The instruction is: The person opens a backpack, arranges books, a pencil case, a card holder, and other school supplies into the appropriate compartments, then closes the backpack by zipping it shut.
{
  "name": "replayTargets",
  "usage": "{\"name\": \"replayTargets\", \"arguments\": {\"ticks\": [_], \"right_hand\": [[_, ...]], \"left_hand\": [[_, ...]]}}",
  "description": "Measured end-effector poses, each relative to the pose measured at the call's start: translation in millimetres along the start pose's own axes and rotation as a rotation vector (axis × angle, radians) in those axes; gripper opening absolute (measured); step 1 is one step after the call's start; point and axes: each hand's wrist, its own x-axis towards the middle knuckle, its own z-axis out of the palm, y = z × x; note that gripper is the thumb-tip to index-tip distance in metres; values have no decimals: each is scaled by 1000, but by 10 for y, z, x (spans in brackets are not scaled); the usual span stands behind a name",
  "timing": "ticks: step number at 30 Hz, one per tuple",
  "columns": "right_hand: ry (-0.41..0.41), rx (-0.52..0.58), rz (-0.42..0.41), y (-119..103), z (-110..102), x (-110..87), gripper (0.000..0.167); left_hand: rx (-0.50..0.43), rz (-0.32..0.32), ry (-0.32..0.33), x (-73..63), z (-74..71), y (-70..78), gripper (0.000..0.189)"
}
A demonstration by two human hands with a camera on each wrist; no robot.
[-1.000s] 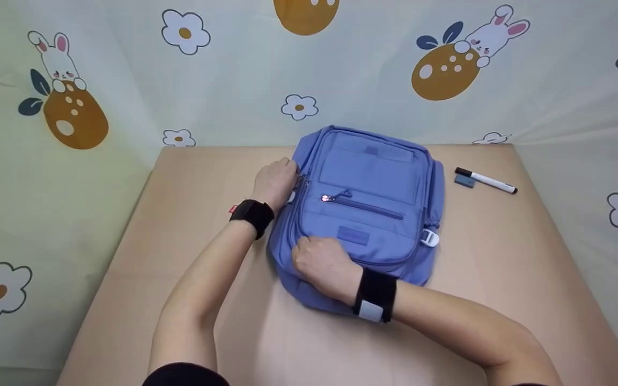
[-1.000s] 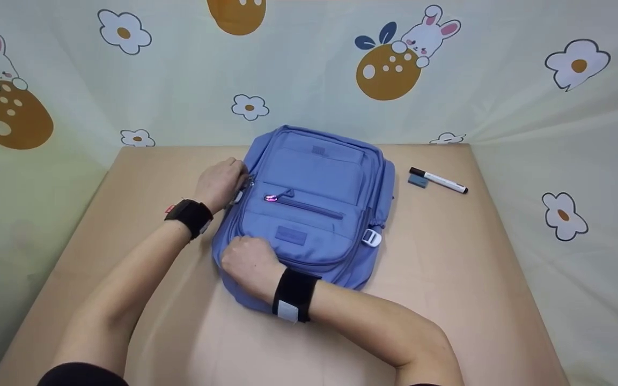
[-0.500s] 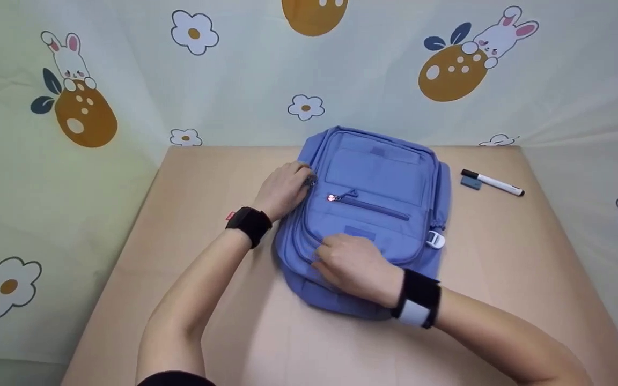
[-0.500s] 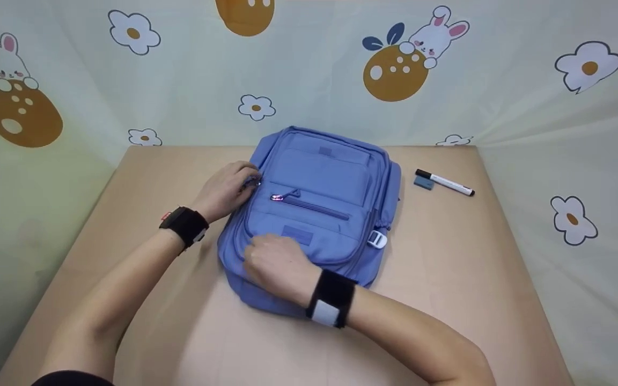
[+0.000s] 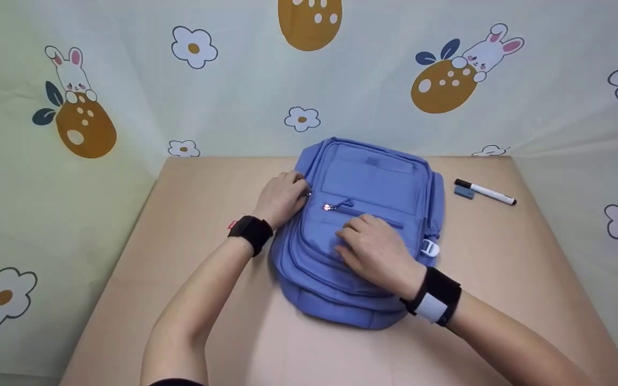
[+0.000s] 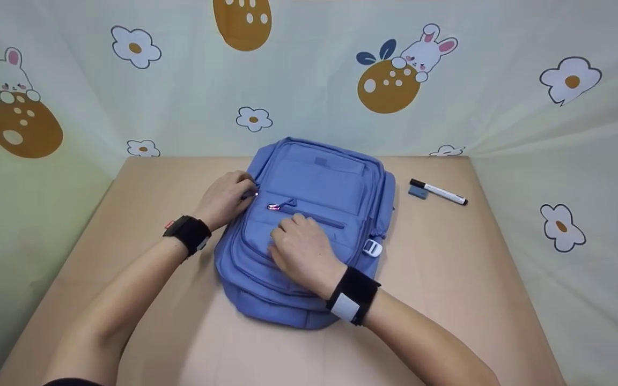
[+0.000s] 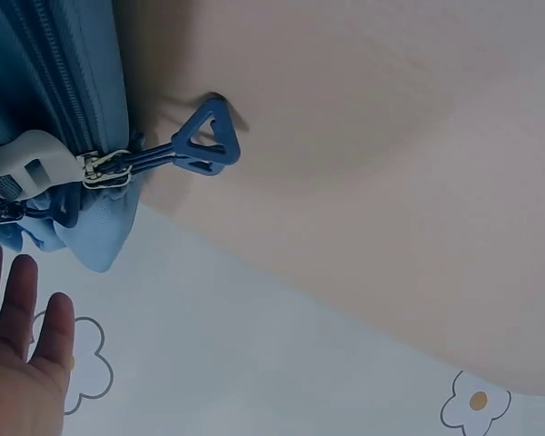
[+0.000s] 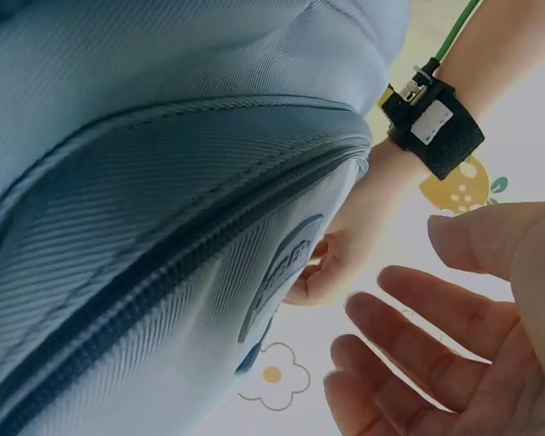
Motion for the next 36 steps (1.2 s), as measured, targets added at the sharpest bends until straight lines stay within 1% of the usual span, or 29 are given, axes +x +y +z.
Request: {"name": "replayTargets", "arguments": {"ticks": [2,3,5,10,13,16,19,22,27,31,36], "right_hand": [[-1,-3,-6,-28,42,36,28],[-16,-4,-3,-48,59,62,31],[-61,-9,7,-92,88,120,38],[-210,-22,43,-205,157,278,56],[-269,-33,44,-261,210,367,64],[-311,-49,30,-304,266,441,69],[-341,-73,26,-322,324,490,70],[-356,-94,45,-312,379,514,68],[-345,-87,60,-270,443,500,61],[-332,-92,50,-244,476,476,55],[-350,-93,51,-236,483,461,52]], "left_hand": [[2,1,7,-34,0,-14,14],[2,0,10,-47,-7,-19,13],[-3,-2,11,-70,-19,-28,13],[-27,-11,4,-115,-49,-26,14],[-41,-19,16,-139,-62,-19,14],[-56,-22,13,-152,-70,-13,15],[-95,-35,-4,-145,-81,-7,18],[-158,-71,-23,-127,-103,-1,20],[-231,-126,-32,-111,-135,-6,18],[-247,-133,-30,-103,-131,-17,16],[-242,-126,-46,-106,-128,-20,15]]}}
